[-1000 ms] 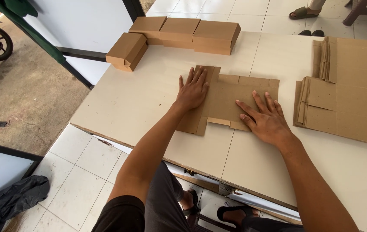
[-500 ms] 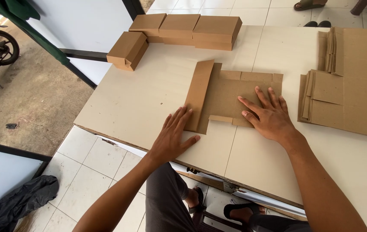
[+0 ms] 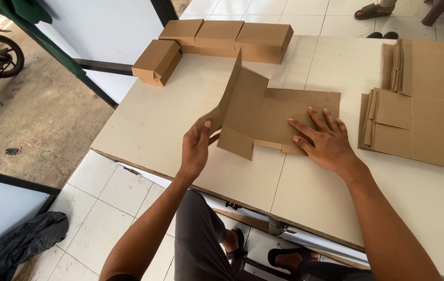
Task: The person folds flat cardboard sheets into small rectangular boxes on a white table. They fold the side flaps, tuck the tabs, and close the top flaps to form finished boxes, then place the completed box with others on the table.
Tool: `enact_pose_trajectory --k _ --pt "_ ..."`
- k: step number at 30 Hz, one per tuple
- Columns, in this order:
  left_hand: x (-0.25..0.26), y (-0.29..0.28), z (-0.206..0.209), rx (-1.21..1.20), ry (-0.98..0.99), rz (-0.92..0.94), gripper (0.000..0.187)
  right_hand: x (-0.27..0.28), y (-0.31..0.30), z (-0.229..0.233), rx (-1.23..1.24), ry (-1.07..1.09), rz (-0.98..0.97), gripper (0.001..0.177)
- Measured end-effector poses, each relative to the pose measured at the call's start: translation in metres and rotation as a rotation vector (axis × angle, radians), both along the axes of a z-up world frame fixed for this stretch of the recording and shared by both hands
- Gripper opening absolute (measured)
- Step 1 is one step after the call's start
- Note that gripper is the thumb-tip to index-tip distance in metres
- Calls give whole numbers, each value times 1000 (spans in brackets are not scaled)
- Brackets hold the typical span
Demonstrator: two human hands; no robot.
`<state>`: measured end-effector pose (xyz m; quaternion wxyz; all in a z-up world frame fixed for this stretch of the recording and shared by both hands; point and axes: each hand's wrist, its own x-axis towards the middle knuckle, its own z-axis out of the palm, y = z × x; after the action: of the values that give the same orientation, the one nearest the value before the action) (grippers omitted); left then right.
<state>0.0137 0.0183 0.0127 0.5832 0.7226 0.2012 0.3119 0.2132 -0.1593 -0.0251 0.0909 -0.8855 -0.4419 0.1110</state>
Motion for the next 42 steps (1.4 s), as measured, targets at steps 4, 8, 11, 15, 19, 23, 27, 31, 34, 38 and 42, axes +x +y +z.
enact_pose_trajectory --k 4,8,11,15,19,23,27,31,34,38,42 --pt "20 -8 -4 -104 -175 -70 34 2 -1 -3 5 -6 3 46" --pt "32 -41 19 -55 -90 -311 36 2 -3 -9 98 -43 52 46" --pt "37 -57 38 109 77 -526 43 6 -9 -11 101 -36 38 44" --pt "65 -55 20 454 426 -555 42 20 -9 -27 92 -32 31 44" --pt "109 -34 -15 841 545 -402 36 25 -8 -35 121 -16 31 47" --pt "157 -9 -46 923 639 -256 46 26 -11 -42 68 -124 87 76" --pt "176 -2 -53 967 701 -179 49 22 -12 -39 32 -157 80 84" --pt "156 -12 -45 969 716 -202 51 14 -11 -27 46 -184 87 83" --pt "127 -23 -44 997 689 -258 54 16 -10 -28 3 -129 50 87" --pt "69 -41 -35 1042 659 -355 56 13 -9 -25 -8 -162 65 82" --pt "16 -59 -19 996 646 -442 57 24 -8 -43 -59 -209 59 83"
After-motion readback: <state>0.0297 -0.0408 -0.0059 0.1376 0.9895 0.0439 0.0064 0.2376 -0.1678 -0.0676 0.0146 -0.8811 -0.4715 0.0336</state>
